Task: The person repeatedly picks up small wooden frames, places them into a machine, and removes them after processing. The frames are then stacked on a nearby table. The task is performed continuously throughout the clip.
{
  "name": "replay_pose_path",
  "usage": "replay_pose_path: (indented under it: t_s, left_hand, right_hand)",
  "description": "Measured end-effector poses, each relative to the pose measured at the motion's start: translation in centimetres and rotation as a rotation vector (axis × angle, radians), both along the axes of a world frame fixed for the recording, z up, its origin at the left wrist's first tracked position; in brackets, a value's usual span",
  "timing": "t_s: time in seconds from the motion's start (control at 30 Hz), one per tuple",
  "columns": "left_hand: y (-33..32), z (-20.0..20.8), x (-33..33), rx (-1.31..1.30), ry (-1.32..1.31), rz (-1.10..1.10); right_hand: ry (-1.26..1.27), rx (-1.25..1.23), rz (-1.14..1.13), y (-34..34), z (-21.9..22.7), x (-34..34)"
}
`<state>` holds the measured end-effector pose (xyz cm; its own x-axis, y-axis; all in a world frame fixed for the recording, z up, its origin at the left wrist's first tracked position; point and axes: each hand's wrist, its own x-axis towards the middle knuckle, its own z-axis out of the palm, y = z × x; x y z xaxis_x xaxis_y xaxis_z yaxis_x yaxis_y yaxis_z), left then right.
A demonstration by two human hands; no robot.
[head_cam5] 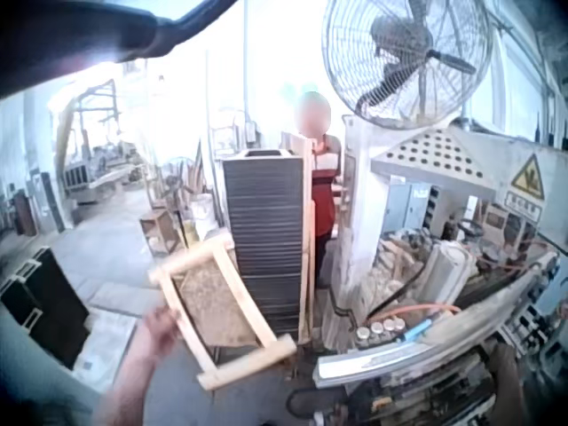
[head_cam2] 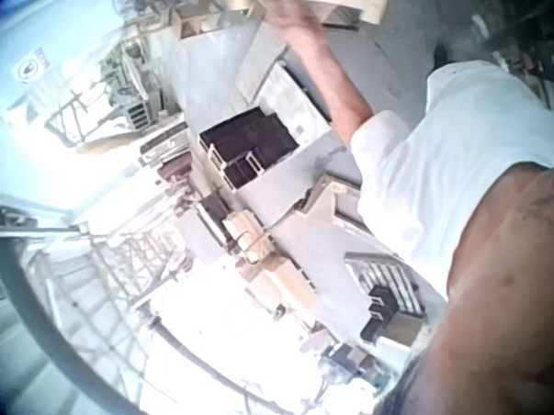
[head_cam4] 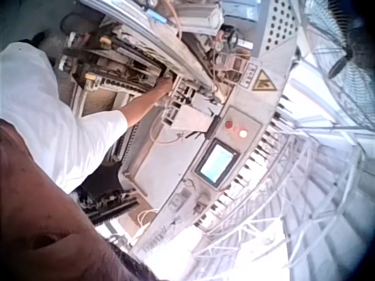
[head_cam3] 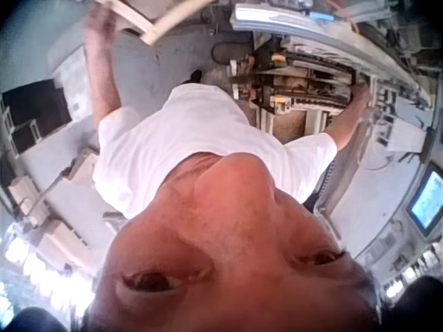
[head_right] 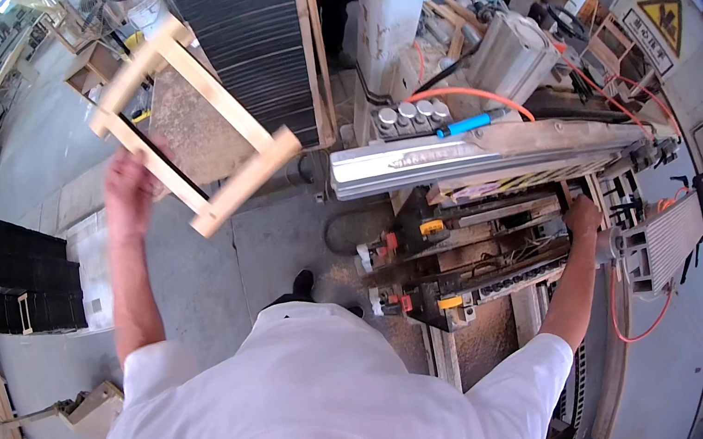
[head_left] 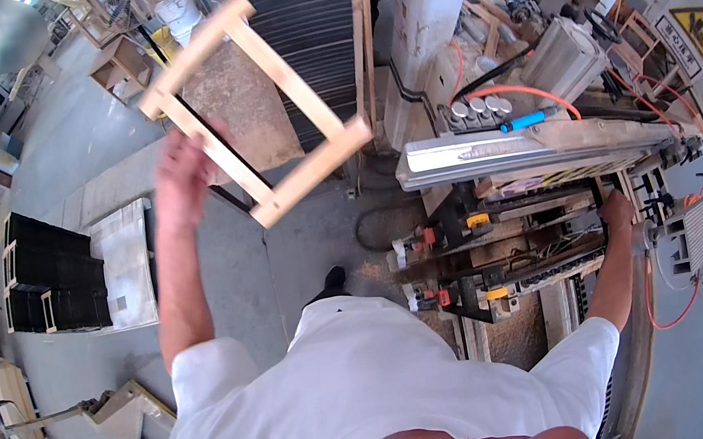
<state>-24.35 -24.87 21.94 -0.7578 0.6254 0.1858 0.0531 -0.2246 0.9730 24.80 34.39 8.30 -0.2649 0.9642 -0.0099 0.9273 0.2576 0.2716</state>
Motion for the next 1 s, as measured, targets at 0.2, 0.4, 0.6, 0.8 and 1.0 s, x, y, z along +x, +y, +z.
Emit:
replay_pose_path:
  t_s: [0.2, 0.4, 0.6, 0.8, 1.0]
  left_hand:
    - [4.6, 13.2, -13.7, 0.573, 0.06, 0.001]
    - [12.5, 21.5, -30.0, 0.601, 0.055, -0.264]
    - [24.9, 21.5, -42.7, 0.142, 0.096, -0.312]
    - [26.1, 18.0, -35.6, 0.082, 0.214, -0.011]
    - [17.9, 17.1, -24.8, 0.531, 0.403, 0.124]
  right_hand:
    - [0.335, 0.233, 0.045, -4.0, 3.1, 0.1]
    - [1.085, 0.467, 0.169, -19.1, 8.6, -6.8]
    - [1.47, 0.315, 0.175, -32.4, 7.5, -11.9]
    - [1.437, 0.23, -0.102, -39.8, 4.4, -12.8]
    - [1.438, 0.231, -0.174, -42.9, 4.1, -13.1]
